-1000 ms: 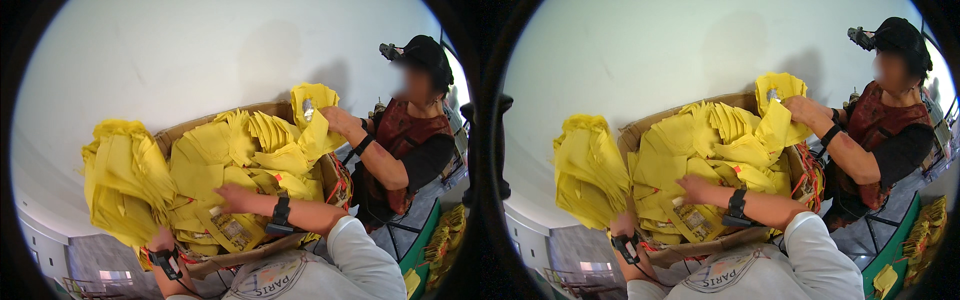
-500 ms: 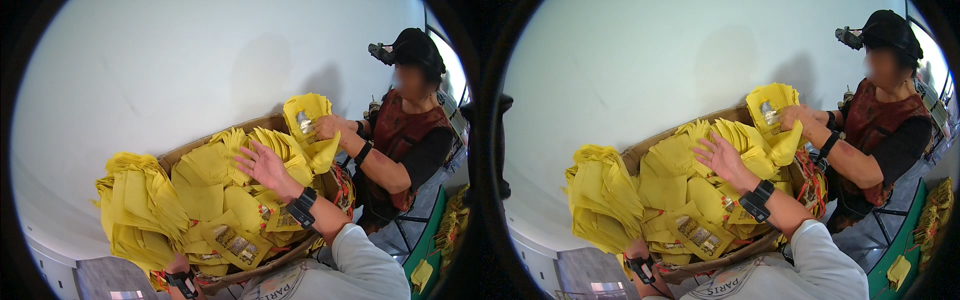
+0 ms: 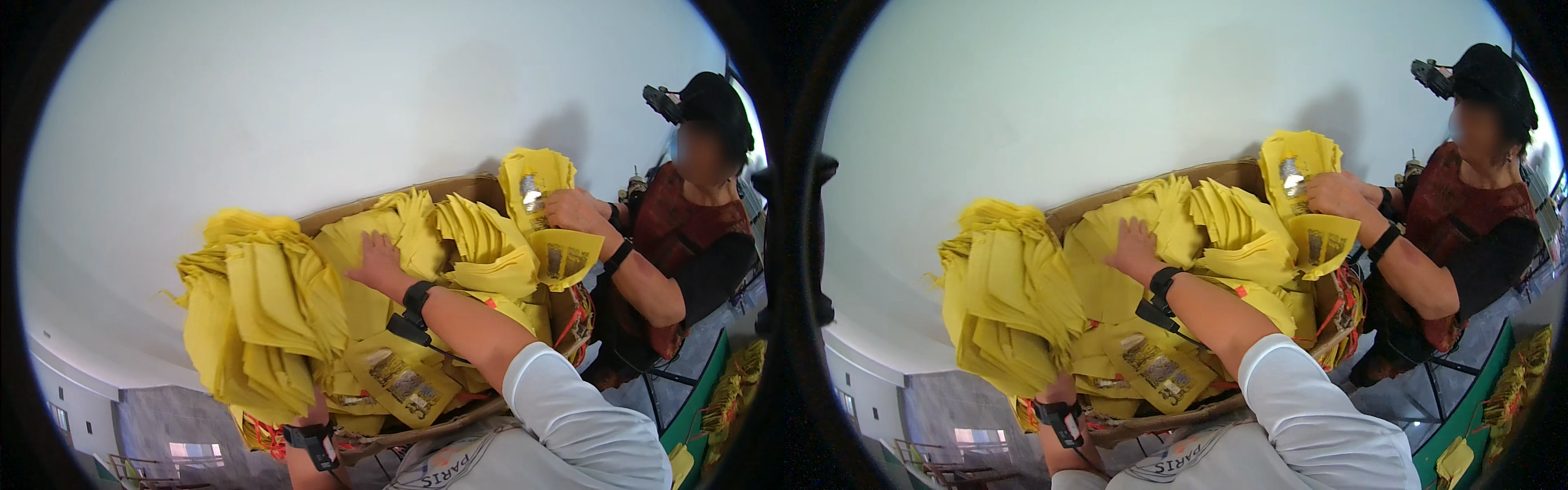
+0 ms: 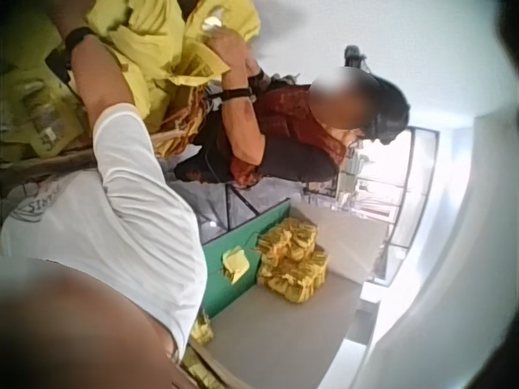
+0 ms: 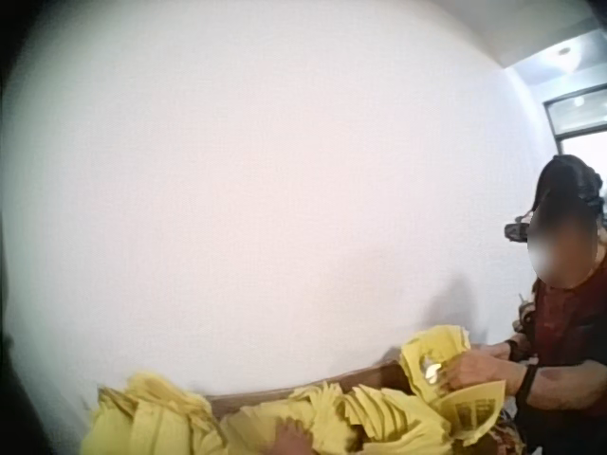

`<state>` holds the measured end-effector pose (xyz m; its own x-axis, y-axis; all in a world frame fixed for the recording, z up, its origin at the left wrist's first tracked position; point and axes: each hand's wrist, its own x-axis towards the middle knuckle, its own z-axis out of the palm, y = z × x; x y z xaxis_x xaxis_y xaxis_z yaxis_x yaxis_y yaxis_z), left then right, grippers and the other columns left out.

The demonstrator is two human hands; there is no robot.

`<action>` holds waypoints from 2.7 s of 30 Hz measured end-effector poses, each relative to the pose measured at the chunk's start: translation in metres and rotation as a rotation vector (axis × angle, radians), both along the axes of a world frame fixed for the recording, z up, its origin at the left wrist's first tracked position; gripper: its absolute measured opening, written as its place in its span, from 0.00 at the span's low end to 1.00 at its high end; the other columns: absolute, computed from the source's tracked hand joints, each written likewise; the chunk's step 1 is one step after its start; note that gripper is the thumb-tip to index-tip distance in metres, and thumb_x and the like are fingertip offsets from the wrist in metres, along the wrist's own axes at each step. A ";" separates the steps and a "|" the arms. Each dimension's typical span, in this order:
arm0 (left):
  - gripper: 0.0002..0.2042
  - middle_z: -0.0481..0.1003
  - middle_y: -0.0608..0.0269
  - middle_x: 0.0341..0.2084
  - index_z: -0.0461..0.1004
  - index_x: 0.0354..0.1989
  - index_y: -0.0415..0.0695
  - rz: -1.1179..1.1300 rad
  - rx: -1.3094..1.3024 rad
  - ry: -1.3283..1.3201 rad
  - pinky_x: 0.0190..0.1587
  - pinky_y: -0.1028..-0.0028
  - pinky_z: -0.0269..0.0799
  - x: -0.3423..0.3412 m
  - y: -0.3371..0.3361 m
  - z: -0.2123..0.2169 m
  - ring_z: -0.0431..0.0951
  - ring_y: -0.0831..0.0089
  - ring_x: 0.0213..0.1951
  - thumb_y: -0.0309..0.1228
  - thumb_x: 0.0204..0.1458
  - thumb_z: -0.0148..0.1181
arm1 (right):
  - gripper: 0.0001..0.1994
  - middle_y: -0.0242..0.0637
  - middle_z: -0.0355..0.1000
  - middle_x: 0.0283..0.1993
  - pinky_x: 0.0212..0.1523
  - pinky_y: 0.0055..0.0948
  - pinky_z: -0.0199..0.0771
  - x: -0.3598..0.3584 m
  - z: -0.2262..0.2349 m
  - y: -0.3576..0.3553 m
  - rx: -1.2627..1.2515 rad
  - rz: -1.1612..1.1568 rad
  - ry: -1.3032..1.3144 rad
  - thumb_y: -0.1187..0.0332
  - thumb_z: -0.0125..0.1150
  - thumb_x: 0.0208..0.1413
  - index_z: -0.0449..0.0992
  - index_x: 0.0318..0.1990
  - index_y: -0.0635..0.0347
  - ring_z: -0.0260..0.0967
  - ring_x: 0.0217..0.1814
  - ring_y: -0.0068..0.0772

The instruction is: The person repeatedly picks up stacks of yellow paper packets from a cardboard box, separates them, and places them onto a table. A coworker is also present, handling similar packets and tying them with red string.

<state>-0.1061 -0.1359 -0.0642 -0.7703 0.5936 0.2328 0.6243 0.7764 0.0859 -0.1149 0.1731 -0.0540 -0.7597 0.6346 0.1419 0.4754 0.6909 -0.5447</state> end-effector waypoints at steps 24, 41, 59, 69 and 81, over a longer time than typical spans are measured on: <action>0.24 0.59 0.48 0.60 0.60 0.59 0.41 -0.106 0.166 -0.350 0.61 0.57 0.53 0.002 -0.022 0.052 0.58 0.49 0.59 0.38 0.56 0.47 | 0.15 0.52 0.72 0.40 0.44 0.40 0.69 0.035 -0.007 0.010 0.000 0.014 0.440 0.73 0.50 0.49 0.74 0.45 0.61 0.68 0.42 0.53; 0.23 0.64 0.46 0.55 0.64 0.56 0.41 0.104 0.126 -0.305 0.56 0.56 0.59 0.040 0.000 0.047 0.62 0.47 0.55 0.40 0.55 0.49 | 0.41 0.57 0.58 0.60 0.62 0.39 0.55 0.249 0.110 0.087 0.042 -0.219 0.010 0.45 0.60 0.46 0.55 0.61 0.66 0.54 0.64 0.52; 0.23 0.62 0.52 0.58 0.63 0.58 0.44 -0.001 0.124 -0.089 0.60 0.58 0.56 0.040 0.015 0.026 0.61 0.52 0.58 0.36 0.54 0.51 | 0.33 0.51 0.59 0.58 0.58 0.45 0.58 0.292 -0.002 -0.038 0.134 0.570 -0.228 0.58 0.61 0.44 0.60 0.59 0.57 0.56 0.60 0.54; 0.24 0.63 0.48 0.57 0.63 0.57 0.42 0.008 0.149 -0.206 0.56 0.57 0.60 0.028 0.003 0.017 0.63 0.48 0.55 0.43 0.56 0.48 | 0.14 0.30 0.71 0.34 0.40 0.24 0.71 0.303 0.042 0.042 -0.800 0.053 0.660 0.63 0.50 0.60 0.71 0.48 0.62 0.68 0.36 0.20; 0.22 0.63 0.51 0.57 0.63 0.57 0.44 -0.046 0.120 -0.157 0.57 0.58 0.59 0.026 0.005 0.019 0.62 0.50 0.56 0.42 0.57 0.46 | 0.39 0.51 0.62 0.56 0.54 0.33 0.64 0.301 0.028 0.095 0.129 0.151 0.113 0.67 0.66 0.40 0.55 0.63 0.58 0.63 0.56 0.44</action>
